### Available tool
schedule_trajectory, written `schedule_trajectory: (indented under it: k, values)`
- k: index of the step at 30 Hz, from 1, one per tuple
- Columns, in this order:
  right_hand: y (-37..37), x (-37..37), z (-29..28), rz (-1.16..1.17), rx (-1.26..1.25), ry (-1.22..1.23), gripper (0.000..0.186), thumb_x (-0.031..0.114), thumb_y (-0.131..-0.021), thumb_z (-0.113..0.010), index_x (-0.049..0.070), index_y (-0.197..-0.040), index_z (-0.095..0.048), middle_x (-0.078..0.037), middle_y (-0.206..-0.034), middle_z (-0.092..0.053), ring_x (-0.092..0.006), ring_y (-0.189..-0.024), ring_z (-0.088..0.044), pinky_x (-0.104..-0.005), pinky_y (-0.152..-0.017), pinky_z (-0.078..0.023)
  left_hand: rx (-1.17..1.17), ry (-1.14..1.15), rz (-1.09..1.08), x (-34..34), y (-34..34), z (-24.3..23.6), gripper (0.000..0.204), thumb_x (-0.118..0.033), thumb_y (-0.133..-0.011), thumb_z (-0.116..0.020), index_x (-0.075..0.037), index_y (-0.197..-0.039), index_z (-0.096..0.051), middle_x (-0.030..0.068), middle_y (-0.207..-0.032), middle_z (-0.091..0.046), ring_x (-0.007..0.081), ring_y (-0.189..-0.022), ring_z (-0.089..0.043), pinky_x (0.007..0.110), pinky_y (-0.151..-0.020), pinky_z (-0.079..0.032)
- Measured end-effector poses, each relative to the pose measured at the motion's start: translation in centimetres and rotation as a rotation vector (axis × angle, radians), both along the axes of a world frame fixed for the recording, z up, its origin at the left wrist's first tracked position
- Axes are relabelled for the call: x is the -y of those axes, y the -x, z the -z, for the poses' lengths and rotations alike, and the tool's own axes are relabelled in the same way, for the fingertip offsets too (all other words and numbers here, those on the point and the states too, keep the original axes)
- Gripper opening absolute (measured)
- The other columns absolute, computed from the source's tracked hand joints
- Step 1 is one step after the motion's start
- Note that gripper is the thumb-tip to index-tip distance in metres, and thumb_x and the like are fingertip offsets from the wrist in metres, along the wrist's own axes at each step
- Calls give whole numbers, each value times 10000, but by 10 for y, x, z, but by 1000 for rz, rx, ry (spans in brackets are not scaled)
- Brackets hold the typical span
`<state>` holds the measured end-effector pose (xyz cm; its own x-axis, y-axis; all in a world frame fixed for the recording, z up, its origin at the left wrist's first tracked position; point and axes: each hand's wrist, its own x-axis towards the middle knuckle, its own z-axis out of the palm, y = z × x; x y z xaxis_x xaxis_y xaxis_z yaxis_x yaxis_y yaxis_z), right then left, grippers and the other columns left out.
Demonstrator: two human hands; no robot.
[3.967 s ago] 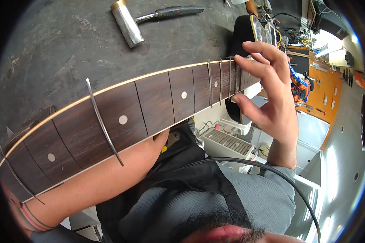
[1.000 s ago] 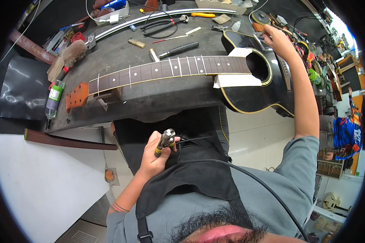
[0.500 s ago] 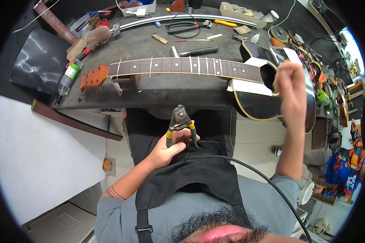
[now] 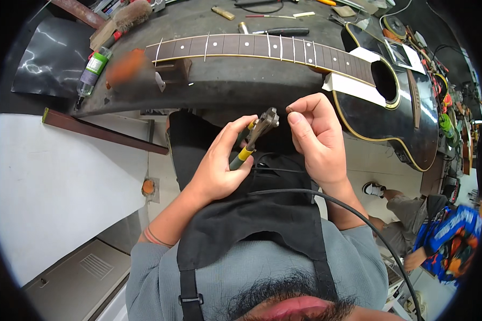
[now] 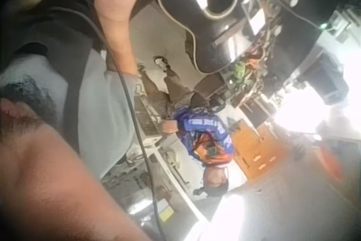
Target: The person uses wire cutters to trim the ends of guitar strings on the fretboard. They repeatedly pick up the cutters, position them on the string, and snip off small pieces of wire. The person works on the guitar neck, which is resting on a workbench in a workshop environment.
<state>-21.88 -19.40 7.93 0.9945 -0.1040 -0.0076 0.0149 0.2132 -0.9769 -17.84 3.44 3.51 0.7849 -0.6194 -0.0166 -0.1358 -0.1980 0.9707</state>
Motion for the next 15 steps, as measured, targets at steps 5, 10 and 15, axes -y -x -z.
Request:
schedule_trajectory:
  k: [5, 10, 15]
  values:
    - [0, -3, 7, 15, 30, 11, 140, 52, -1140, -604, -24, -1257, -590, -22, -1059, -665, -21, -900, -579, -211, -797, -467, -17, -90, -27, 3, 3, -11, 741, 36, -923, -638, -74, -1633, -458, 129, -1456, -599, 223, -1216, -644, 385, -1132, -488]
    - [-3, -4, 7, -4, 24, 26, 145, 44, -1141, -594, -33, -1263, -595, -47, -1100, -703, -34, -956, -621, -217, -844, -491, -40, -132, -33, 6, 2, -19, 767, 44, -917, -634, -85, -1650, -450, 139, -1523, -579, 252, -1267, -648, 407, -1166, -471]
    - [-6, -5, 9, 3, 25, 18, 142, 39, -1141, -591, -37, -1261, -594, -49, -1091, -708, -38, -965, -628, -220, -854, -498, 51, -116, -50, 8, -2, -17, 799, 70, -878, -675, -118, -1630, -483, 111, -1290, -595, 246, -1105, -618, 368, -1028, -515]
